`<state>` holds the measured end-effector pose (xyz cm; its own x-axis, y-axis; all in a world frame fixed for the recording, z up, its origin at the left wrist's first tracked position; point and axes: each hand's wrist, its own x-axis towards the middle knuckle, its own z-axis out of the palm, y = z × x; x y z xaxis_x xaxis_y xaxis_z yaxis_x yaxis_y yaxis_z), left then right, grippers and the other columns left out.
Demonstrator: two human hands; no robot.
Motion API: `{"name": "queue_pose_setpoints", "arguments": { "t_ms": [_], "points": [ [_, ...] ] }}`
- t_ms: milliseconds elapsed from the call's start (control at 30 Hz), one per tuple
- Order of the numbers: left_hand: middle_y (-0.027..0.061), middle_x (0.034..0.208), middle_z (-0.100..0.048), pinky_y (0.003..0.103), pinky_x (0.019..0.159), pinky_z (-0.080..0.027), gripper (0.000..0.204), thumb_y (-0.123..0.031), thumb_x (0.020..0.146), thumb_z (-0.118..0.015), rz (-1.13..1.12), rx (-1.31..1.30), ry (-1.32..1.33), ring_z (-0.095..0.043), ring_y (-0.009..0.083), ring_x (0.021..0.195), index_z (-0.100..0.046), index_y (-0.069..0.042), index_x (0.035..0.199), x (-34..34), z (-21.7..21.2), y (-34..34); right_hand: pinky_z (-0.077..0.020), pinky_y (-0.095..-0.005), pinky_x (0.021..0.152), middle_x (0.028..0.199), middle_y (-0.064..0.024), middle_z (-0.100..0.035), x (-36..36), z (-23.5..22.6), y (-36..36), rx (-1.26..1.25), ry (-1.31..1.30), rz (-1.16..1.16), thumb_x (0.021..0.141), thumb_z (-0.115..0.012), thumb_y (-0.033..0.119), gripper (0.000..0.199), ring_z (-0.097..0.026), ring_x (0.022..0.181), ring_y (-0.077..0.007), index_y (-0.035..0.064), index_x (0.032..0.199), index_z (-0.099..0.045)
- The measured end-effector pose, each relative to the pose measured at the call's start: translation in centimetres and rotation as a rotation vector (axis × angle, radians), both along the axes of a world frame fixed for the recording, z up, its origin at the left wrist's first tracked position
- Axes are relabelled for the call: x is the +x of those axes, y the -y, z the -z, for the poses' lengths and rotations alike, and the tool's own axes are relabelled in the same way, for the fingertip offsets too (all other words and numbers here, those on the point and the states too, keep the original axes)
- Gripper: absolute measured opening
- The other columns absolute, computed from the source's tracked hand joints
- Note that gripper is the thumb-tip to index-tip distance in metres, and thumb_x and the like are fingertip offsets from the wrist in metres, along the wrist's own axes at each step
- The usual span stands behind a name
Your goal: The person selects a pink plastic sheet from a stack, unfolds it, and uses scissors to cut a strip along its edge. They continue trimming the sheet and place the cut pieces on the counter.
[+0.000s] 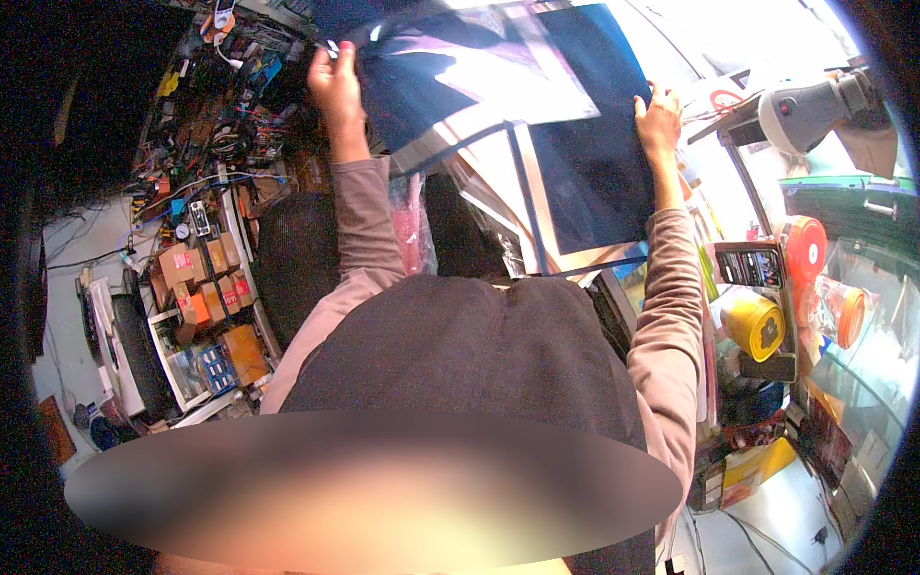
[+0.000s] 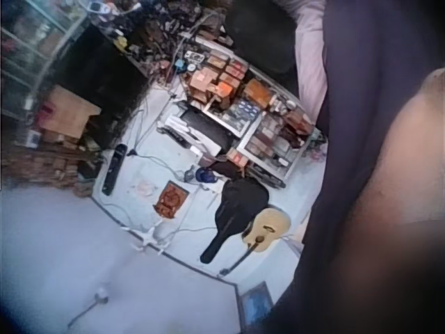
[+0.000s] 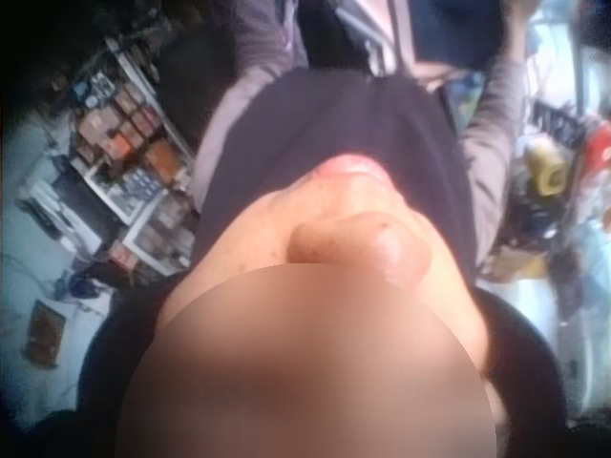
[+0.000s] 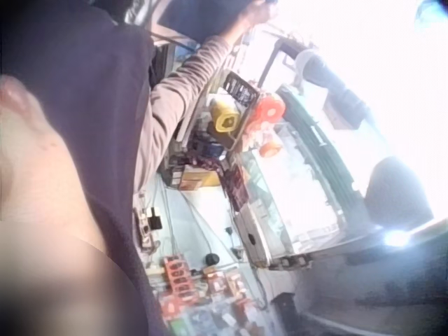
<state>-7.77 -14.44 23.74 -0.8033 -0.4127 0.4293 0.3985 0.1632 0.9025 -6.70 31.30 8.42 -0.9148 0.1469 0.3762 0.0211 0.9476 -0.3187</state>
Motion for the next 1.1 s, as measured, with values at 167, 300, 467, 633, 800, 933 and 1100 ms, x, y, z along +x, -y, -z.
{"name": "queue_pose_setpoints", "arguments": {
  "t_ms": [167, 300, 467, 633, 800, 933, 1100],
  "points": [
    [-0.0001, 0.097, -0.07, 0.024, 0.076, -0.049, 0.01, -0.009, 0.091, -0.072, 0.193, 0.084, 0.112, -0.062, 0.0095, 0.083, -0.07, -0.005, 0.1, 1.2, 7.1, -7.9, -0.048, -0.0377, 0.087, 0.104, -0.0145, -0.068, -1.1, 0.9, -1.9, -0.427, 0.057, -0.001, 0.097, -0.062, 0.043, 0.041, -0.063, 0.095, -0.0284, 0.0086, 0.119, -0.068],
    [0.0039, 0.083, -0.07, 0.027, 0.063, -0.05, 0.014, -0.007, 0.085, -0.075, 0.252, 0.146, 0.384, -0.062, 0.0105, 0.07, -0.067, 0.0, 0.093, 3.0, 13.2, -13.1, -0.0471, -0.0352, 0.083, 0.097, -0.0108, -0.068, -0.4, 0.0, -4.4, -1.038, 0.445, 0.08, 0.096, -0.062, 0.047, 0.043, -0.062, 0.089, -0.0244, 0.0084, 0.115, -0.071],
    [0.0071, 0.09, -0.071, 0.03, 0.07, -0.054, 0.024, -0.014, 0.085, -0.077, 0.244, -0.1, 0.527, -0.066, 0.0148, 0.077, -0.065, 0.0, 0.101, 4.4, 17.5, -15.9, -0.046, -0.032, 0.077, 0.088, -0.0061, -0.067, -0.1, -2.1, -5.2, -1.056, 0.569, 0.053, 0.095, -0.062, 0.052, 0.047, -0.061, 0.083, -0.0195, 0.0081, 0.109, -0.073],
    [0.0169, 0.092, -0.072, 0.039, 0.074, -0.055, 0.033, -0.026, 0.087, -0.074, 0.222, -0.301, 0.605, -0.072, 0.026, 0.084, -0.061, 0.001, 0.101, 4.6, 18.2, -15.5, -0.0393, -0.0239, 0.065, 0.085, 0.0021, -0.064, -1.3, -1.6, -4.9, -0.983, 0.542, -0.027, 0.09, -0.066, 0.06, 0.053, -0.053, 0.073, -0.0087, 0.0096, 0.102, -0.077],
    [0.0106, 0.075, -0.07, 0.034, 0.061, -0.05, 0.033, -0.024, 0.079, -0.084, 0.268, -0.117, 0.62, -0.065, 0.0154, 0.068, -0.064, 0.001, 0.086, 4.3, 18.3, -14.5, -0.0491, -0.0307, 0.075, 0.097, -0.0033, -0.072, -1.5, -1.9, -4.8, -0.525, 0.482, -0.183, 0.083, -0.078, 0.048, 0.052, -0.063, 0.083, -0.0187, 0.0076, 0.115, -0.071],
    [0.0066, 0.091, -0.072, 0.026, 0.067, -0.052, 0.025, -0.02, 0.091, -0.076, 0.495, 0.299, 0.574, -0.065, 0.0106, 0.077, -0.066, 0.001, 0.099, 4.8, 17.9, -14.3, -0.0474, -0.0442, 0.099, 0.129, -0.0138, -0.062, 1.1, -4.6, -1.5, -0.038, 0.183, -0.26, 0.075, -0.085, 0.044, 0.075, -0.058, 0.121, -0.0301, 0.016, 0.138, -0.056],
    [0.0015, 0.092, -0.068, 0.023, 0.07, -0.051, 0.036, -0.032, 0.091, -0.075, 0.615, 0.299, 0.566, -0.062, 0.0074, 0.081, -0.065, -0.002, 0.105, 6.1, 15.8, -15.5, -0.0417, -0.0487, 0.106, 0.145, -0.0151, -0.05, 3.9, -6.4, 6.8, -0.096, -0.033, -0.79, 0.068, -0.085, 0.05, 0.089, -0.052, 0.129, -0.0359, 0.0211, 0.145, -0.049]
  ]
}}
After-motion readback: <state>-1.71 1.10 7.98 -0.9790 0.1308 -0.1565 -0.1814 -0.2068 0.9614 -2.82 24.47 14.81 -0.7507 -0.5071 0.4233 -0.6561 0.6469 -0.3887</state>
